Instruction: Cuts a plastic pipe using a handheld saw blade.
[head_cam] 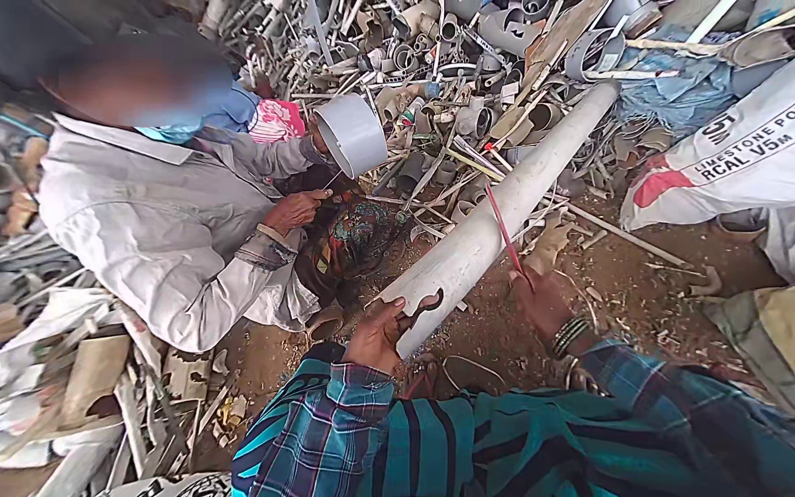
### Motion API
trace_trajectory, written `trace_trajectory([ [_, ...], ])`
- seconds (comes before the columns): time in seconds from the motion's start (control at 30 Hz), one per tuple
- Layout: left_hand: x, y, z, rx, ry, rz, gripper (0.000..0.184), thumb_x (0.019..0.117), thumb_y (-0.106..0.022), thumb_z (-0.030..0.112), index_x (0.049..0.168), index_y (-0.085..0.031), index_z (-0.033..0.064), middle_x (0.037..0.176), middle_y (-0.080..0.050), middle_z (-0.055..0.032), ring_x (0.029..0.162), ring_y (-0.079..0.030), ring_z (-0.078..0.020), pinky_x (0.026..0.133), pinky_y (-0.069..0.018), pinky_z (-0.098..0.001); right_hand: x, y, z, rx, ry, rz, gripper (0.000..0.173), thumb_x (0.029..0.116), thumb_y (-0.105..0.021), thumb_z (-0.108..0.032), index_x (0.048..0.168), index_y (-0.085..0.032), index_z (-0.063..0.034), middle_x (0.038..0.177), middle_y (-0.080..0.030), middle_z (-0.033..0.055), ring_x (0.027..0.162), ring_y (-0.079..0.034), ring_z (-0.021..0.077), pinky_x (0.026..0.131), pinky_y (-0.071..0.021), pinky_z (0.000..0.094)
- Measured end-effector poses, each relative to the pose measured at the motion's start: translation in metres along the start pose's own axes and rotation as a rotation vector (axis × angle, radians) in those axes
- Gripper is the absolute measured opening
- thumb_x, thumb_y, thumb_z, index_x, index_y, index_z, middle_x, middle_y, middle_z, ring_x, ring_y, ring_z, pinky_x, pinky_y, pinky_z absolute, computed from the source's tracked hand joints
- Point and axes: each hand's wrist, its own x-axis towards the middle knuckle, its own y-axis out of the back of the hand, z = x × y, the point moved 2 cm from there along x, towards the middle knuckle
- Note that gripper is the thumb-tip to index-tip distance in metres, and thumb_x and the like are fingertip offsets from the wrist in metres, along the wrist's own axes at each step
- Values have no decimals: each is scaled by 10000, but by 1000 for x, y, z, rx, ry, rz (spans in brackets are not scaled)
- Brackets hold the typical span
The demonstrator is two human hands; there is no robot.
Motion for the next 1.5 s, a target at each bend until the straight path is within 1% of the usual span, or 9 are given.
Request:
trace_trajectory([
  [0.1,9,8,-2,-107,-165,-248,186,940,-460,140,1066,-564,50,1010,-760,-140,929,-752,-229,828,-615,-368,-32,-24,-8,-17,432,52,372,1062,-420,-220,1150,-616,83,750,-630,190,635,-628,324,605,-517,498],
  [0.2,8,-1,-1,-55,-325,-229,167,851,-646,158,994,-638,71,964,-771,-84,915,-748,-159,838,-611,-325,-30,-18,-4,-56,523,105,399,1050,-420,-237,1142,-647,77,738,-648,197,627,-645,343,589,-523,511],
  [0.3,4,-8,-1,175,-390,-140,302,863,-508,52,1162,-510,14,1040,-727,-11,1007,-693,-65,919,-561,-253,2,9,11,-49,202,94,387,1114,-346,-198,1252,-558,94,813,-600,213,705,-597,331,704,-489,504],
  [0.4,3,-11,-1,193,-358,-40,277,845,-422,-71,1086,-523,20,991,-735,-22,949,-704,-63,863,-571,-244,4,17,5,-87,76,57,383,1127,-350,-198,1311,-523,91,924,-631,275,840,-638,400,805,-486,550],
  [0.63,4,-8,6,-170,-42,-56,457,1019,-194,87,1166,-615,-12,1076,-740,-114,938,-726,-178,810,-599,-333,-38,-13,-23,-258,463,-8,331,1063,-473,-207,1144,-627,75,811,-662,264,739,-687,459,642,-534,588],
  [0.83,3,-7,-3,-109,-98,91,317,1020,-280,20,1147,-566,-28,1097,-720,-164,966,-717,-217,830,-589,-362,19,43,2,-238,-93,60,416,1140,-308,-221,1333,-508,88,1098,-636,346,1067,-643,477,925,-462,606],
  [1.0,4,-10,-4,-15,-162,33,299,962,-296,-26,1106,-558,-23,1077,-742,-140,1007,-718,-178,879,-578,-327,-36,-4,-26,-227,314,-75,347,1088,-425,-222,1143,-604,69,788,-629,233,732,-649,403,675,-506,553],
  [1.27,1,-10,-7,74,-157,128,255,992,-345,-33,1145,-549,-28,1024,-742,-120,938,-722,-156,834,-587,-310,25,55,0,-289,-93,37,433,1138,-323,-238,1351,-501,94,1156,-632,359,1131,-627,500,964,-454,614],
  [1.5,-1,-12,-8,130,-174,189,183,1010,-384,-3,1107,-538,-17,977,-736,-96,888,-714,-116,788,-583,-276,-40,7,-54,-352,194,-279,367,1124,-385,-269,1233,-557,38,912,-648,253,893,-669,434,783,-510,572],
])
